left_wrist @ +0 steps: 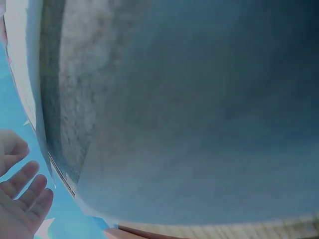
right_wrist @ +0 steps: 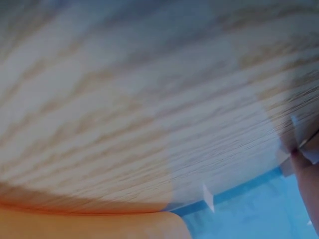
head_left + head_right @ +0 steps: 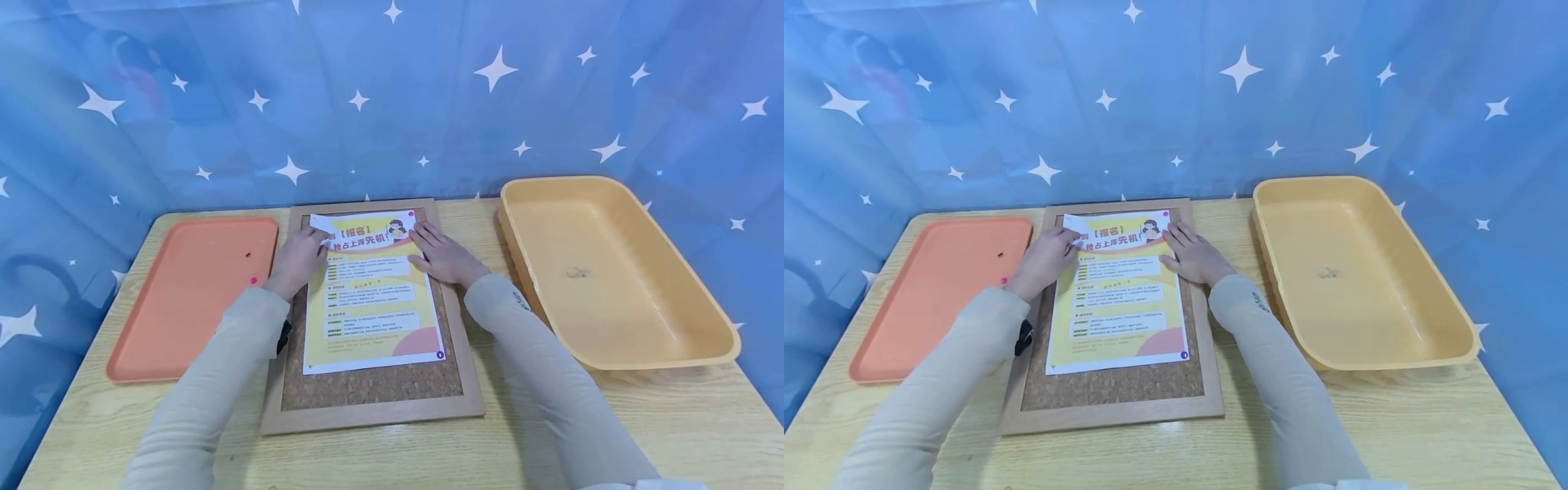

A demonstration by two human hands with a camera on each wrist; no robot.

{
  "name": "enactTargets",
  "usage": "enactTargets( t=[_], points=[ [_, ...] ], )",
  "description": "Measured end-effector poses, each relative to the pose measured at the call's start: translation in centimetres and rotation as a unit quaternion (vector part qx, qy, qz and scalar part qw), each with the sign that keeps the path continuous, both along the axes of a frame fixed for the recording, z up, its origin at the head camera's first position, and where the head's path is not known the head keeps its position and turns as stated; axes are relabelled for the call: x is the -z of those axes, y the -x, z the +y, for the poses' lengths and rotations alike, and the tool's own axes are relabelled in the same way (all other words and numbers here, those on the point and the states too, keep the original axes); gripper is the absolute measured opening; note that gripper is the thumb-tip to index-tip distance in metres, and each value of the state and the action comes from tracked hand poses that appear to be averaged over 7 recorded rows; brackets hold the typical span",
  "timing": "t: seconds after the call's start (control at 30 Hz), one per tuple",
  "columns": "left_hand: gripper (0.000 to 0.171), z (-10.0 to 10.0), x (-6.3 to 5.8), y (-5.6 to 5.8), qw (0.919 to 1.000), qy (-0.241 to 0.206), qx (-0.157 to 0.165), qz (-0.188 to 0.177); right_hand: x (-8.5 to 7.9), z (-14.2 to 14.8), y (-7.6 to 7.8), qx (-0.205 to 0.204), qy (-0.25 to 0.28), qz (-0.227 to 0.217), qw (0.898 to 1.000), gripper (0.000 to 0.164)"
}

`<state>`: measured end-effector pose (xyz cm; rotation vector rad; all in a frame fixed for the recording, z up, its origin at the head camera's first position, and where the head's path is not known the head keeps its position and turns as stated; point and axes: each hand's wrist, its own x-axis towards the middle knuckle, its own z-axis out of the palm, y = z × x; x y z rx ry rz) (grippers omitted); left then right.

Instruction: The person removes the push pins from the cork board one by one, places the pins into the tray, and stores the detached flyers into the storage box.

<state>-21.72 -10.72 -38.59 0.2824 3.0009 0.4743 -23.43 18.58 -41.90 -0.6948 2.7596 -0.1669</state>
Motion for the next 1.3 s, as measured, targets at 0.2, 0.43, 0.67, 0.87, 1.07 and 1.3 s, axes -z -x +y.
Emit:
enactTargets(
  t=[0.2, 0.43, 0.67, 0.87, 1.07, 1.3],
  points=[
    [0.042, -0.3, 0.2, 0.4, 0.999, 0.037, 0.025, -0.006, 0.0, -0.1, -0.1, 0.0, 0.006, 0.002, 1.0, 0.069],
    [0.051, -0.8, 0.2, 0.8, 0.9942, 0.092, 0.044, -0.036, 0.0, -0.1, 0.0, 0.004, 0.002, -0.005, 1.0, 0.069],
    [0.057, -0.9, 0.2, 0.8, 0.9925, 0.102, 0.033, -0.058, -0.1, -0.1, 0.0, 0.002, 0.002, -0.005, 1.0, 0.069],
    [0.059, -1.0, 0.4, 0.8, 0.9907, 0.111, 0.032, -0.072, 0.0, -0.2, 0.0, 0.005, 0.003, -0.01, 1.0, 0.07],
    [0.06, -1.4, 0.8, 0.9, 0.9908, 0.097, 0.039, -0.086, -0.1, -0.2, -0.1, 0.006, -0.005, -0.011, 1.0, 0.069],
    [0.067, -2.2, 0.9, 0.7, 0.9846, 0.109, 0.062, -0.122, -0.4, -0.4, -0.2, 0.006, -0.006, -0.009, 1.0, 0.069]
  ],
)
